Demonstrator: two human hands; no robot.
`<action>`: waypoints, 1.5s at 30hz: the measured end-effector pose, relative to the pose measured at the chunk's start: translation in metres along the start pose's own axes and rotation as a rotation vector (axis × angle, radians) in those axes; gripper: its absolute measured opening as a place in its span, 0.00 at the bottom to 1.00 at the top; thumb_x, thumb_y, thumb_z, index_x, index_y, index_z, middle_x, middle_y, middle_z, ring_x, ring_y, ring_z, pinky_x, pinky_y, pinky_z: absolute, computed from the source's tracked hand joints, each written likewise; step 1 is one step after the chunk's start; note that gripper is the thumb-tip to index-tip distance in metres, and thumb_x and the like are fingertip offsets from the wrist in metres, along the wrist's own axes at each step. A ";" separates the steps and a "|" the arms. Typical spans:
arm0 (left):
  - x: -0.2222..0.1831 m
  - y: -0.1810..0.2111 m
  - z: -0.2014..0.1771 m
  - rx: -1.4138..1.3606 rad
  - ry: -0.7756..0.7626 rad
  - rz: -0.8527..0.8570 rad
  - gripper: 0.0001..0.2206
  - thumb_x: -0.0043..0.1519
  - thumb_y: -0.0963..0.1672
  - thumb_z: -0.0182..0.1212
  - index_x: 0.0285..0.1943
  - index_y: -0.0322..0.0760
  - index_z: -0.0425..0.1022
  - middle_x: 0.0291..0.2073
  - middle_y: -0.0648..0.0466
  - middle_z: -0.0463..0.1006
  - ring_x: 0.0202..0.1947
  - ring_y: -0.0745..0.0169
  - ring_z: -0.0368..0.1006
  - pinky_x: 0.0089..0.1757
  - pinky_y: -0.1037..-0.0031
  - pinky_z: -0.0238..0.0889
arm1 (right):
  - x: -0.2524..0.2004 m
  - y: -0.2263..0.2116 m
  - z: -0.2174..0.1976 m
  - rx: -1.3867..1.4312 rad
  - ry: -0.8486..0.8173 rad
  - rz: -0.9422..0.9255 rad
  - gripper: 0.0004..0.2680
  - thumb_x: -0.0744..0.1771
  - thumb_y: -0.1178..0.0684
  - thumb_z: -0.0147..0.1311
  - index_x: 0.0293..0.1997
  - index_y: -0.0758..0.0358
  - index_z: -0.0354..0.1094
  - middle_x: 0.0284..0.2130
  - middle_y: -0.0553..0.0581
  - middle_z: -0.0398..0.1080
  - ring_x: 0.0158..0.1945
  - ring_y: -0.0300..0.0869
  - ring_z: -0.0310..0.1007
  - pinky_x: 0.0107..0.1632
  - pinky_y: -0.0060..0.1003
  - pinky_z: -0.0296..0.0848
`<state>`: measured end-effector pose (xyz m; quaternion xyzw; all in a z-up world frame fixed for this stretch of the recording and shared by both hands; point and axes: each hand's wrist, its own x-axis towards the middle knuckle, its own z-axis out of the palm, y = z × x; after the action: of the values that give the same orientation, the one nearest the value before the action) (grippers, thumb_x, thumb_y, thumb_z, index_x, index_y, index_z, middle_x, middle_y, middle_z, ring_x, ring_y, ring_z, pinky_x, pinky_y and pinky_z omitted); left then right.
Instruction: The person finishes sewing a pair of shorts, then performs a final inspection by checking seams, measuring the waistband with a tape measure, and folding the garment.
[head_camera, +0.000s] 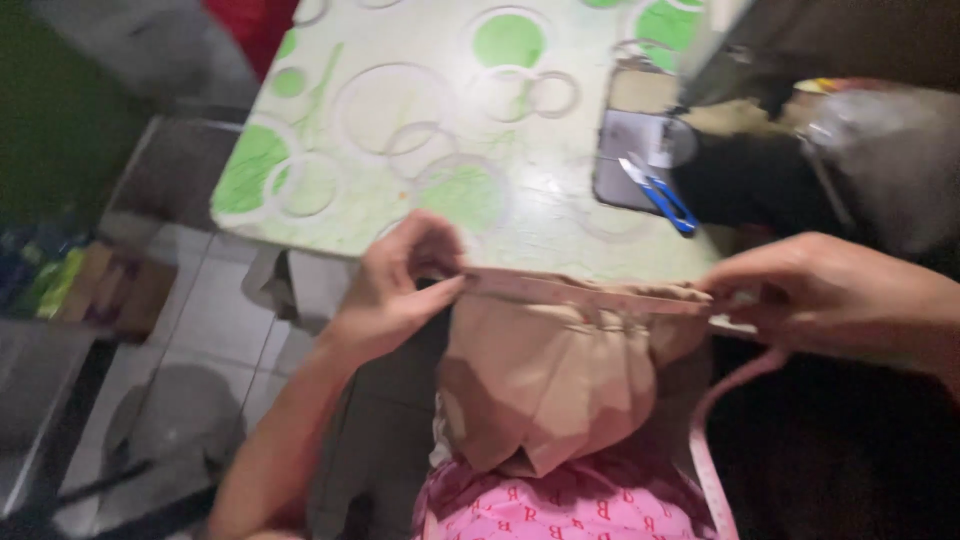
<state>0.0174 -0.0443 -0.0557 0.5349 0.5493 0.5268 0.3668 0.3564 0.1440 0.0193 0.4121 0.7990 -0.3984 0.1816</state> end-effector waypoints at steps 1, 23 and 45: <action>-0.003 0.001 -0.002 -0.006 -0.036 0.005 0.12 0.59 0.35 0.67 0.46 0.38 0.70 0.37 0.56 0.75 0.38 0.71 0.76 0.42 0.84 0.71 | -0.003 -0.008 -0.002 0.024 0.016 0.023 0.10 0.64 0.52 0.62 0.45 0.47 0.91 0.29 0.42 0.92 0.32 0.28 0.80 0.34 0.29 0.84; -0.019 -0.019 -0.025 0.013 0.143 -0.087 0.12 0.58 0.35 0.69 0.45 0.34 0.69 0.36 0.52 0.77 0.38 0.70 0.75 0.44 0.81 0.71 | 0.024 -0.020 -0.013 -0.299 0.000 -0.265 0.03 0.65 0.48 0.61 0.38 0.42 0.79 0.28 0.39 0.80 0.26 0.35 0.76 0.36 0.32 0.68; 0.022 0.019 -0.009 0.430 -0.192 0.222 0.05 0.66 0.41 0.62 0.47 0.36 0.74 0.38 0.54 0.77 0.37 0.65 0.73 0.41 0.76 0.65 | -0.037 0.098 0.080 -0.369 0.453 -0.507 0.19 0.62 0.45 0.59 0.61 0.45 0.70 0.55 0.46 0.77 0.52 0.39 0.80 0.56 0.35 0.73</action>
<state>0.0092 -0.0273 -0.0321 0.7053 0.5492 0.3817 0.2351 0.4537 0.0962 -0.0548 0.2395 0.9537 -0.1789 -0.0326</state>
